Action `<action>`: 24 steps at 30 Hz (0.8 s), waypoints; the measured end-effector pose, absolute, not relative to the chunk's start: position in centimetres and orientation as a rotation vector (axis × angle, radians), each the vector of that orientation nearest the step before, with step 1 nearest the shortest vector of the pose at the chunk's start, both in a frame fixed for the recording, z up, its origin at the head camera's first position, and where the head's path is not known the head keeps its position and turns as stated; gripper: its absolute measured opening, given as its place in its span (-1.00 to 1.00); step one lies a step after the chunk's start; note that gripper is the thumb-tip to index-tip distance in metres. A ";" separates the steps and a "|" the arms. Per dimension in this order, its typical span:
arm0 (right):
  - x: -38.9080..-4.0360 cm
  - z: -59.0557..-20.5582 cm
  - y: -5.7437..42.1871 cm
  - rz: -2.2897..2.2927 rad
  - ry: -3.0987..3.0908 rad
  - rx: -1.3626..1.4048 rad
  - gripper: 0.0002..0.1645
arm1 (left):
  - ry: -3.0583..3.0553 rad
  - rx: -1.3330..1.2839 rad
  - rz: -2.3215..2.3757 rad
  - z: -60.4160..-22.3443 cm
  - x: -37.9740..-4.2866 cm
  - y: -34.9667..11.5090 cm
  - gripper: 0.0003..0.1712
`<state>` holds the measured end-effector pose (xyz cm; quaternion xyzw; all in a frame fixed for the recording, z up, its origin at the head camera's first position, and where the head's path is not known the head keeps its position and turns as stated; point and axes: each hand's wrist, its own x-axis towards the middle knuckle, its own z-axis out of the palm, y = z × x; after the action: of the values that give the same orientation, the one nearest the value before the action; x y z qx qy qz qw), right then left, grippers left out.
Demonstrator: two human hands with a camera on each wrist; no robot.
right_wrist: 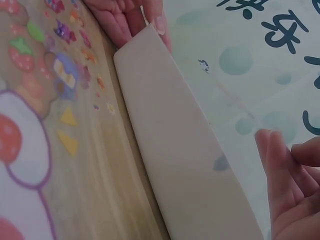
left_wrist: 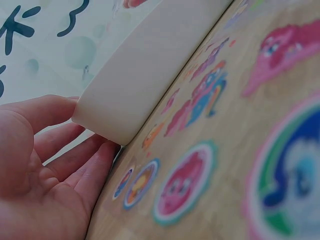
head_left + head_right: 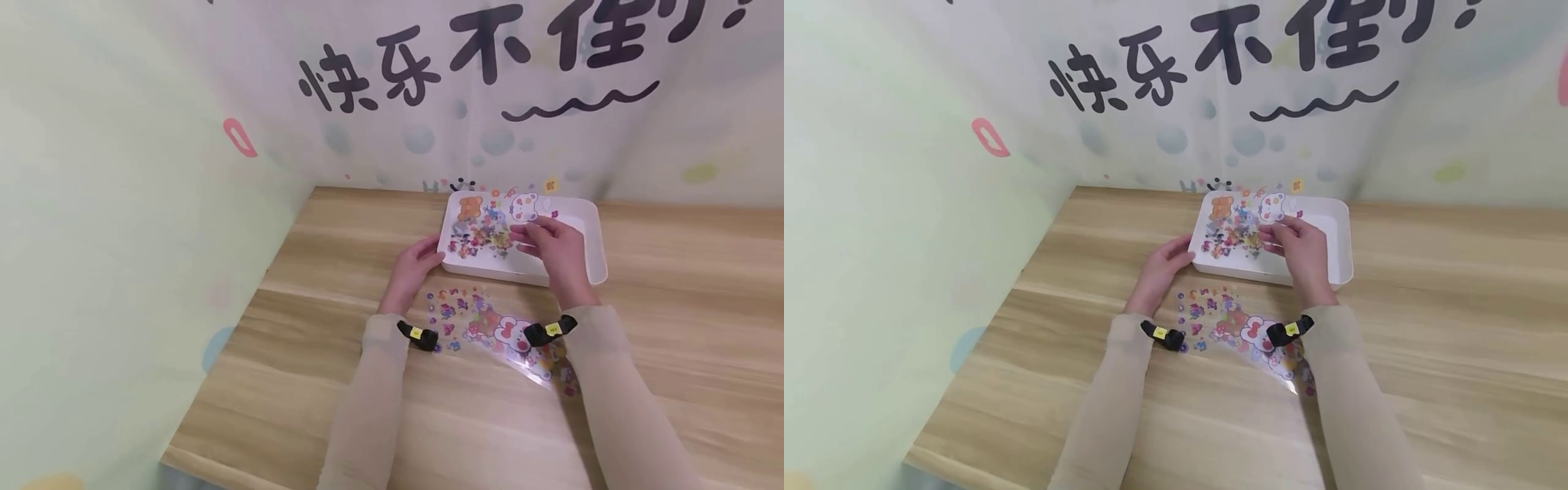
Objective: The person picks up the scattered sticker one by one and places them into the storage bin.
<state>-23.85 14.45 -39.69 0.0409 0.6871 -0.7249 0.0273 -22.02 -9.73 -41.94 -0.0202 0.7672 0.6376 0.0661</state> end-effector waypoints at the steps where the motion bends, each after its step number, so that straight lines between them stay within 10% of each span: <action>1: -23.9 -39.8 14.3 -2.212 2.145 0.120 -0.48 | 2.311 -0.061 1.923 -41.9 -22.0 -9.9 -0.48; 17: -27.7 -47.2 15.7 -2.101 2.346 0.022 -0.33 | 2.304 -0.034 1.982 -45.0 -23.4 -10.1 -0.49; 24: -25.3 -43.8 14.7 -1.956 2.383 0.000 -0.37 | 2.330 -0.036 1.984 -45.2 -23.3 -10.1 -0.50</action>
<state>-25.33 14.67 -43.84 0.0000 0.7726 -0.6342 0.0294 -23.31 -10.13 -45.18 -0.0118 0.7607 0.6477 0.0403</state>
